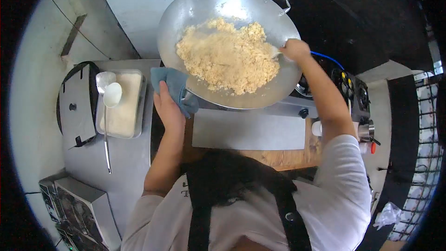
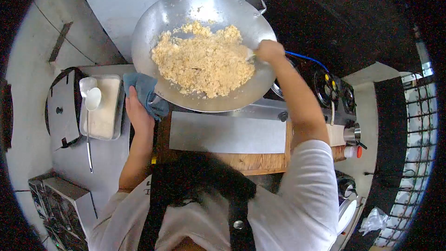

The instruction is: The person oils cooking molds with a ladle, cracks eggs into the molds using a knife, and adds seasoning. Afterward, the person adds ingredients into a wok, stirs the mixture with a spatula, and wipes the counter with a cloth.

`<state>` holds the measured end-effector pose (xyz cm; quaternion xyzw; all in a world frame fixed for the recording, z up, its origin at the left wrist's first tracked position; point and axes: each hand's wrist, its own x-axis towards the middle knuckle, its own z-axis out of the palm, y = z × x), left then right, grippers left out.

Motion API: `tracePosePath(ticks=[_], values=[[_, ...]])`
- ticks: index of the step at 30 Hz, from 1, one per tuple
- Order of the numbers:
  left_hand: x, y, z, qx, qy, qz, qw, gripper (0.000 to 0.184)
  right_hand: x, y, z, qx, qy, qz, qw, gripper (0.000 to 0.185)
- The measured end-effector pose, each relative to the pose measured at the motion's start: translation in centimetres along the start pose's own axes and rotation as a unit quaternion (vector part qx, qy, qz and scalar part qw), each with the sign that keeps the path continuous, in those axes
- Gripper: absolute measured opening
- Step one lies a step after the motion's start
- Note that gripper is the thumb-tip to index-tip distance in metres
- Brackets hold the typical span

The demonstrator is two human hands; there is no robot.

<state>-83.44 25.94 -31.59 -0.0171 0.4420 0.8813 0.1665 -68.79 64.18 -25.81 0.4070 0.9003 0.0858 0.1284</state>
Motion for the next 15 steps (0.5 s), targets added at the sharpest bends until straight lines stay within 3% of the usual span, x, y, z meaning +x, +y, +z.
tracePosePath(ticks=[2,8,9,12,15], values=[[-0.2,0.3,0.0,0.001,0.011,-0.012,1.0,0.034,2.6,-2.8,4.0,0.07,0.042,-0.066,0.994,0.034],[-0.2,1.0,0.8,0.025,0.014,-0.005,1.0,0.033,-1.3,-5.4,-0.9,0.031,0.076,-0.164,0.983,0.035],[0.0,1.2,0.7,0.016,0.007,-0.017,1.0,0.035,-1.9,-4.6,-0.3,0.011,0.143,-0.199,0.969,0.036],[-0.7,2.6,2.0,0.021,0.039,-0.044,0.998,0.034,-5.1,-2.4,-4.4,0.021,0.176,-0.179,0.968,0.037],[0.1,2.2,1.2,-0.008,-0.009,-0.053,0.999,0.035,-0.8,2.4,-4.0,-0.084,0.135,-0.1,0.982,0.035]])
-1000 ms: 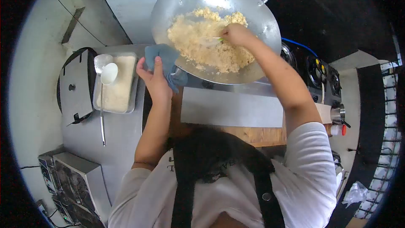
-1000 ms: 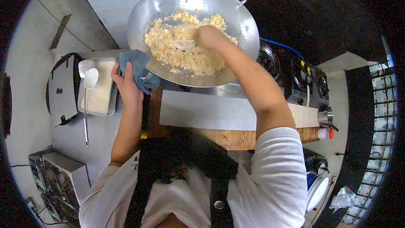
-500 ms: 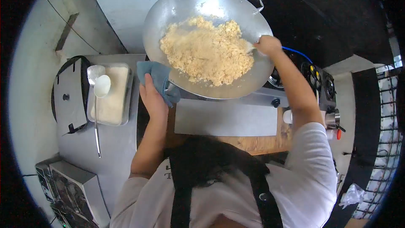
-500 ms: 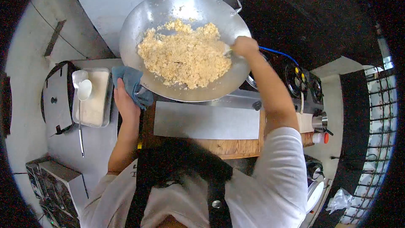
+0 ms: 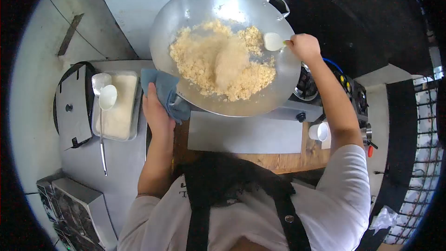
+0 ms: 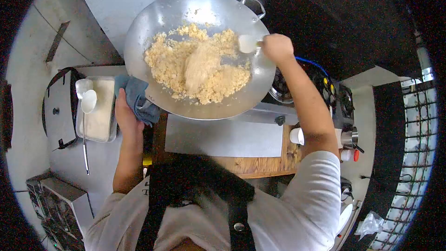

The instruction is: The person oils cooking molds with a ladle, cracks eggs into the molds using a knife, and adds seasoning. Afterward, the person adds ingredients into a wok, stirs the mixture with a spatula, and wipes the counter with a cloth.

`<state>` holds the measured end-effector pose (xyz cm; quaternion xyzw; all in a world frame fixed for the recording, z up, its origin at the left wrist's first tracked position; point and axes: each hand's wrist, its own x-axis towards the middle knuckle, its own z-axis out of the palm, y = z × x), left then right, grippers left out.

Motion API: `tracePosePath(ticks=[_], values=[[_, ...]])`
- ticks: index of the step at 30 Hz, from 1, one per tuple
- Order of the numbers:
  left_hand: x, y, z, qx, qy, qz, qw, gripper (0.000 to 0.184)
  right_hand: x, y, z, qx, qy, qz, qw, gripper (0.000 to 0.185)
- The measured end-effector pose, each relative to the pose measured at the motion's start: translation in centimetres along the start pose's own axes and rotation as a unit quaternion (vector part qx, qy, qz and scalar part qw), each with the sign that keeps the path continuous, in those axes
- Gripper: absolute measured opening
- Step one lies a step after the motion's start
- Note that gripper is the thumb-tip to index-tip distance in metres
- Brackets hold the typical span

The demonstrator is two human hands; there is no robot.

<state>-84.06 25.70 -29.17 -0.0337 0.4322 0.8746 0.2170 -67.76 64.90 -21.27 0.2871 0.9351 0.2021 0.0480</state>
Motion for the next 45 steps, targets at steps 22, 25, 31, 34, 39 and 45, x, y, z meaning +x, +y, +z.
tracePosePath(ticks=[22,25,31,34,39,45], values=[[1.9,0.1,-0.8,0.034,0.032,-0.011,0.999,0.036,7.3,2.2,5.1,0.033,-0.018,-0.009,0.999,0.03],[1.6,0.2,-0.6,0.043,0.034,-0.014,0.998,0.037,9.8,-2.8,8.4,0.178,0.006,-0.04,0.983,0.03],[1.7,-0.2,-0.9,0.06,0.039,-0.001,0.997,0.04,9.1,-11.3,1.8,0.126,0.027,-0.194,0.972,0.028],[1.7,0.0,-0.9,0.054,0.033,-0.007,0.998,0.04,5.9,-11.1,-2.5,0.116,0.067,-0.239,0.962,0.027],[1.1,0.6,-0.7,-0.02,-0.007,-0.033,0.999,0.034,-3.3,-12.5,-9.3,0.046,0.084,-0.248,0.964,0.022],[0.8,-0.8,-1.7,-0.027,-0.034,-0.022,0.999,0.032,-7.3,-18.4,-6.0,0.02,-0.057,-0.279,0.959,0.015]])
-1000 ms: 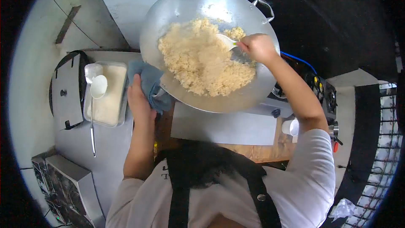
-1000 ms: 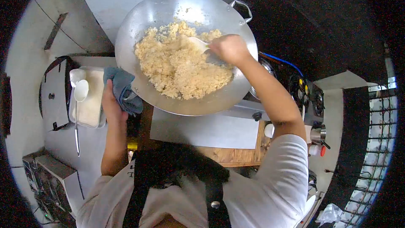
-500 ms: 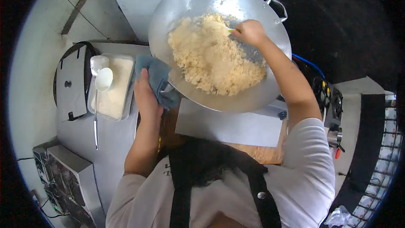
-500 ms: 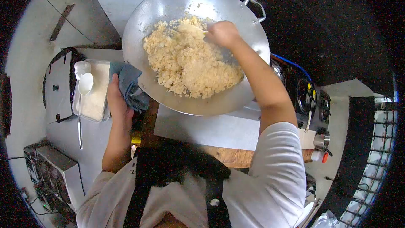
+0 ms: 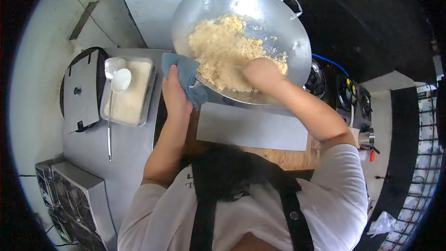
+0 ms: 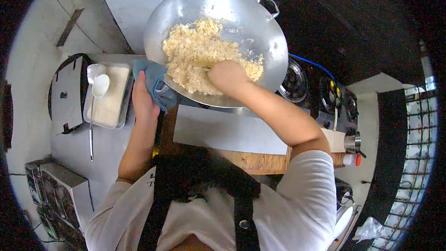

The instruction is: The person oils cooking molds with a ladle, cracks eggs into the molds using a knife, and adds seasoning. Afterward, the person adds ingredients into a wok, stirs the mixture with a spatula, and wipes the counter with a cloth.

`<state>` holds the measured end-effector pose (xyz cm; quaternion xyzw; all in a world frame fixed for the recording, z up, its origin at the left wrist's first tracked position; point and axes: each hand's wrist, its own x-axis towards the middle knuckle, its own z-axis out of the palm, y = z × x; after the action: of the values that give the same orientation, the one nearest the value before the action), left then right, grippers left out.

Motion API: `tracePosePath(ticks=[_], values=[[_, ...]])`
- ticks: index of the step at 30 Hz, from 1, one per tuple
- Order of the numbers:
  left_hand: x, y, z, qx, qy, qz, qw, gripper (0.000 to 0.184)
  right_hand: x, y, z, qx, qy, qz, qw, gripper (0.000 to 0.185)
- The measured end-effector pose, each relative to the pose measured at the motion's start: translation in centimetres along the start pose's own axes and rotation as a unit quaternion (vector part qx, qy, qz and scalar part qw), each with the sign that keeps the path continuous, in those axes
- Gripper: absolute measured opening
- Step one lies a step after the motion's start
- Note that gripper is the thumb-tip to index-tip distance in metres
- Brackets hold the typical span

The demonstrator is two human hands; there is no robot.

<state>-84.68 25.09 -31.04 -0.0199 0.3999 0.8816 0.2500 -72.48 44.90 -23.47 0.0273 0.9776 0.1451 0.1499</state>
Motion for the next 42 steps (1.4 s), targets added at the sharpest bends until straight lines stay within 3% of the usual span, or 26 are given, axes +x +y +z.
tracePosePath(ticks=[1,3,8,12,14,18,20,22,24,25,28,30,32,33,34,36,37,39,40,41,42], values=[[-0.2,-0.2,0.0,-0.004,-0.002,-0.009,1.0,0.033,-0.3,0.1,-0.5,-0.003,0.001,0.004,1.0,0.015],[-0.3,-0.1,0.0,-0.007,0.003,-0.01,1.0,0.033,-0.3,0.1,-2.0,0.037,0.032,0.105,0.993,0.015],[-0.5,0.0,-0.3,0.023,-0.005,-0.002,1.0,0.035,-5.1,1.1,-7.8,0.054,0.094,0.162,0.981,0.017],[-0.9,0.5,-0.1,0.054,-0.007,-0.009,0.998,0.039,-3.7,-1.2,-0.6,0.025,0.044,0.115,0.992,0.018],[-0.5,0.3,-0.7,0.077,-0.019,-0.006,0.997,0.041,-4.1,-1.1,-1.7,0.057,0.105,0.101,0.988,0.018],[-1.3,1.7,-0.9,0.16,-0.03,-0.002,0.987,0.049,-7.8,-1.7,-4.9,0.098,0.118,0.198,0.968,0.015],[-0.7,1.3,-1.5,0.183,-0.036,0.004,0.982,0.053,-6.8,-2.4,0.0,0.051,0.104,0.107,0.987,0.016],[-0.6,1.5,-1.5,0.202,-0.044,0.012,0.978,0.057,-7.3,-2.8,0.6,0.033,0.079,0.119,0.989,0.016],[-0.7,2.4,-1.8,0.378,-0.04,0.063,0.923,0.063,-8.4,-2.3,-0.8,0.057,0.115,0.136,0.982,0.015],[-0.9,3.1,-2.1,0.377,-0.037,0.065,0.923,0.063,-8.9,-2.2,-0.9,0.089,0.178,0.154,0.968,0.014],[-0.6,4.8,-2.2,0.537,-0.042,0.046,0.841,0.07,-7.9,-3.3,1.7,0.05,0.138,0.119,0.982,0.014],[2.7,4.0,-5.0,0.49,-0.094,0.017,0.866,0.072,-7.9,-3.5,2.3,0.046,0.107,0.111,0.987,0.017],[0.6,5.8,-5.2,0.284,-0.127,-0.146,0.939,0.071,-8.9,-2.8,0.6,0.091,0.119,0.158,0.976,0.014],[-0.3,6.3,-6.0,0.214,-0.13,-0.183,0.951,0.065,-9.9,-2.0,0.6,0.081,0.154,0.195,0.965,0.015],[-1.2,6.4,-7.0,0.214,-0.126,-0.18,0.952,0.065,-11.9,-2.7,-1.1,0.12,0.216,0.231,0.941,0.019],[-2.6,5.8,-9.5,0.048,-0.133,-0.219,0.965,0.055,-14.9,-3.2,-1.8,0.166,0.328,0.268,0.891,0.015],[-3.6,4.6,-10.9,0.051,-0.13,-0.217,0.966,0.055,-15.8,-3.6,-0.9,0.19,0.364,0.292,0.864,0.015],[-5.3,0.6,-13.5,-0.107,-0.183,-0.208,0.955,0.043,-16.8,-4.1,2.7,0.215,0.402,0.312,0.834,0.016],[-6.1,-1.5,-14.4,-0.105,-0.183,-0.212,0.954,0.043,-17.0,-4.5,5.3,0.217,0.405,0.31,0.832,0.017],[-7.0,-3.7,-14.9,0.02,-0.223,-0.187,0.956,0.045,-17.3,-4.7,7.2,0.188,0.334,0.311,0.869,0.018],[-7.7,-5.1,-14.8,0.145,-0.26,-0.159,0.941,0.046,-17.6,-5.5,7.1,0.217,0.295,0.341,0.866,0.018]])
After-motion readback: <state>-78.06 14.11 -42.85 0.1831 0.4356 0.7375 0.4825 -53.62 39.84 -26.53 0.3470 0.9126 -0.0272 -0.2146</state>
